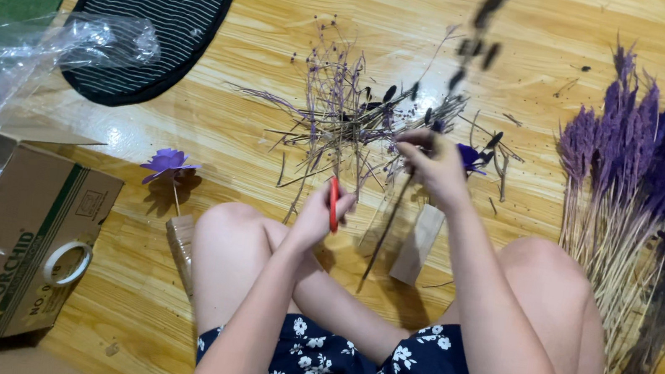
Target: The person assembles a floral arrangement by hand, trimming dried floral stems with shears and inserting them into a block of floral foam.
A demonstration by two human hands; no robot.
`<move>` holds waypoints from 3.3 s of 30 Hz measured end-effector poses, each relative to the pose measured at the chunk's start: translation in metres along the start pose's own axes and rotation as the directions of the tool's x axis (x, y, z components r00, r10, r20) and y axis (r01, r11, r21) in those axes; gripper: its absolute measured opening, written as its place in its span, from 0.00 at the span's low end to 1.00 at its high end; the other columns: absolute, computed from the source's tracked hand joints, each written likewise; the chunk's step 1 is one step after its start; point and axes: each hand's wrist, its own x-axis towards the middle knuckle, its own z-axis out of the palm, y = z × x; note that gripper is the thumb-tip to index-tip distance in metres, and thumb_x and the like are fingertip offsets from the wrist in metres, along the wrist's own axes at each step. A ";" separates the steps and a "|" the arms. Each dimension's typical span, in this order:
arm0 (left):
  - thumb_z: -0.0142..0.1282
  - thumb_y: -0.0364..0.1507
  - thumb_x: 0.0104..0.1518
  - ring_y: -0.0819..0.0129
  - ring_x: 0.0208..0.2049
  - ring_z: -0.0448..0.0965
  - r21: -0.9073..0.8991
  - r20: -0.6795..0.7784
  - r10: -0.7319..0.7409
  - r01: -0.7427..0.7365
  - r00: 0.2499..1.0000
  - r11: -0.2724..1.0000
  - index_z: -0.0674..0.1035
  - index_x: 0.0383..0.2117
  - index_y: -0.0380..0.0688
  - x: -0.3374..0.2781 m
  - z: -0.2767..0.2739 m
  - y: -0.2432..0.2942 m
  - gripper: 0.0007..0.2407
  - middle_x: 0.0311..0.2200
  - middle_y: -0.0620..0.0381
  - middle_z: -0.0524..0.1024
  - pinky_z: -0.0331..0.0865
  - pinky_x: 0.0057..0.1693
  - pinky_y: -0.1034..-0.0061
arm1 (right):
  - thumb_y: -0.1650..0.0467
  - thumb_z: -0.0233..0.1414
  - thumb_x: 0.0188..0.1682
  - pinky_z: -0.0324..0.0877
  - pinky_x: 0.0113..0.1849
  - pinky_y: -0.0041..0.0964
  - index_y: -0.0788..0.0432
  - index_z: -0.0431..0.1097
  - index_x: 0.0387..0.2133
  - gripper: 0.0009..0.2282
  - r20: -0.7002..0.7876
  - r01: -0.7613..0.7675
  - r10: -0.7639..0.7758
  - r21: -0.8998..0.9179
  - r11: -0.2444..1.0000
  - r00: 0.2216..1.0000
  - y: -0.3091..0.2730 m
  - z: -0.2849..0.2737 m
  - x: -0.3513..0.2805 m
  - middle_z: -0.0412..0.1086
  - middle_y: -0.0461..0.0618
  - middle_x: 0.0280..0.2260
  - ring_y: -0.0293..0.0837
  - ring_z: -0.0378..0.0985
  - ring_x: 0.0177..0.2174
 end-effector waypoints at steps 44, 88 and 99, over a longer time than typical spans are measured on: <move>0.77 0.25 0.45 0.65 0.35 0.86 -0.222 -0.154 0.048 -0.082 0.987 0.971 0.79 0.38 0.43 0.046 0.124 0.029 0.17 0.38 0.49 0.84 0.78 0.49 0.71 | 0.72 0.61 0.51 0.82 0.28 0.43 0.68 0.74 0.43 0.11 -0.345 -0.282 0.259 -0.018 0.959 0.902 0.036 -0.083 -0.068 0.75 0.63 0.33 0.52 0.82 0.27; 0.75 0.36 0.44 0.56 0.49 0.83 0.275 -0.076 -0.245 0.257 0.966 0.927 0.75 0.39 0.48 0.037 0.126 -0.017 0.20 0.38 0.62 0.85 0.73 0.56 0.61 | 0.76 0.59 0.49 0.84 0.29 0.44 0.76 0.66 0.43 0.14 -0.378 -0.538 0.513 0.046 0.842 0.771 0.122 -0.124 -0.045 0.76 0.69 0.31 0.51 0.84 0.25; 0.74 0.37 0.45 0.53 0.50 0.82 0.300 -0.084 -0.250 0.264 0.965 0.917 0.75 0.43 0.49 0.035 0.126 -0.009 0.21 0.41 0.58 0.84 0.72 0.58 0.59 | 0.75 0.61 0.47 0.83 0.29 0.42 0.77 0.67 0.44 0.17 -0.329 -0.598 0.556 -0.032 0.801 0.763 0.128 -0.125 -0.048 0.76 0.68 0.32 0.52 0.83 0.25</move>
